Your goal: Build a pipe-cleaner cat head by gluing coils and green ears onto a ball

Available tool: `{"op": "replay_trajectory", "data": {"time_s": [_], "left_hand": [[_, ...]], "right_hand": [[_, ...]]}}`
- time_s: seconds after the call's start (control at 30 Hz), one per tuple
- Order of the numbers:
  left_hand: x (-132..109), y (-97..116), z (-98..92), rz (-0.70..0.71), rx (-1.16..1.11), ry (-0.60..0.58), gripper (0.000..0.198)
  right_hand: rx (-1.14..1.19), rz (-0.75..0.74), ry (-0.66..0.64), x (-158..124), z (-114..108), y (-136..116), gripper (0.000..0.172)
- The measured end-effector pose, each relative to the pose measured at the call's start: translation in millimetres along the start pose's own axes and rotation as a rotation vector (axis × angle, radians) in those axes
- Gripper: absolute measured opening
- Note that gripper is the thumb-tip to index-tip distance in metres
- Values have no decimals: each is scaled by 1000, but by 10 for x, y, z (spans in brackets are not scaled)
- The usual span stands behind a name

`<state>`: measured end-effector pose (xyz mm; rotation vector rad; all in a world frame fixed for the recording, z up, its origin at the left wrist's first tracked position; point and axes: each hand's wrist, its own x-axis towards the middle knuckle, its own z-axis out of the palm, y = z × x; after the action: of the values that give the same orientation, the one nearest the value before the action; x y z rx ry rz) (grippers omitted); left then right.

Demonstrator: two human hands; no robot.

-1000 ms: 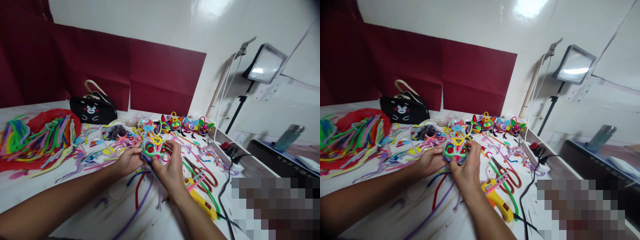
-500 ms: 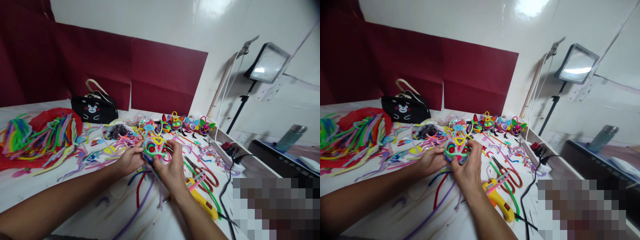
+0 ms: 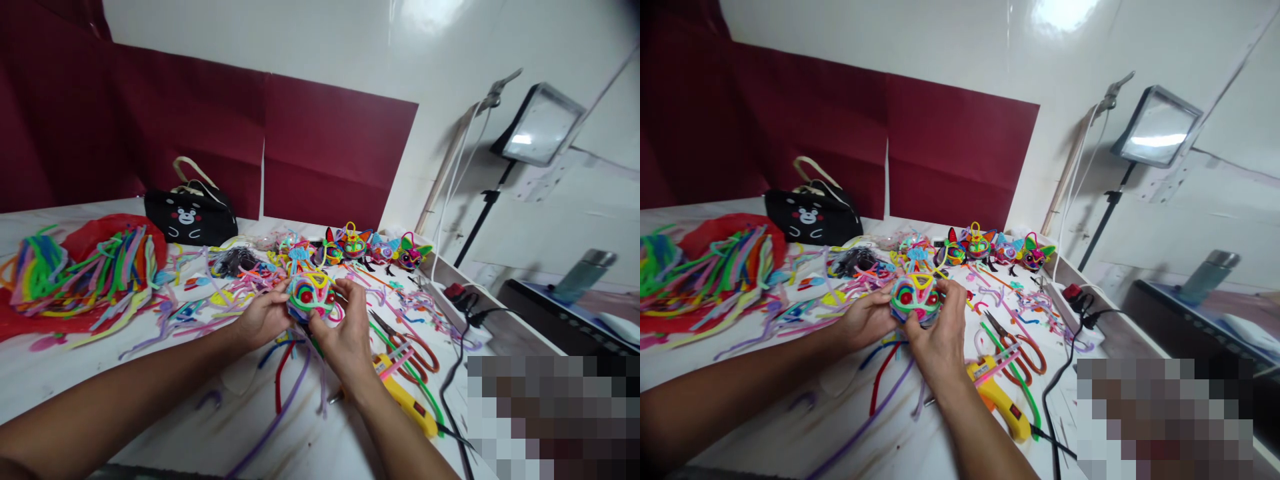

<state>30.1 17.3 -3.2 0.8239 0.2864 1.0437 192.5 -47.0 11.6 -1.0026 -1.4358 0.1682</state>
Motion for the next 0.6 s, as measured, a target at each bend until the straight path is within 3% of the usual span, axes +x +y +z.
{"op": "replay_trajectory", "data": {"time_s": [0.6], "left_hand": [[-10,-18,29,15,-26,-29,66]], "right_hand": [[24,43,5,-4,7,9,53]]}}
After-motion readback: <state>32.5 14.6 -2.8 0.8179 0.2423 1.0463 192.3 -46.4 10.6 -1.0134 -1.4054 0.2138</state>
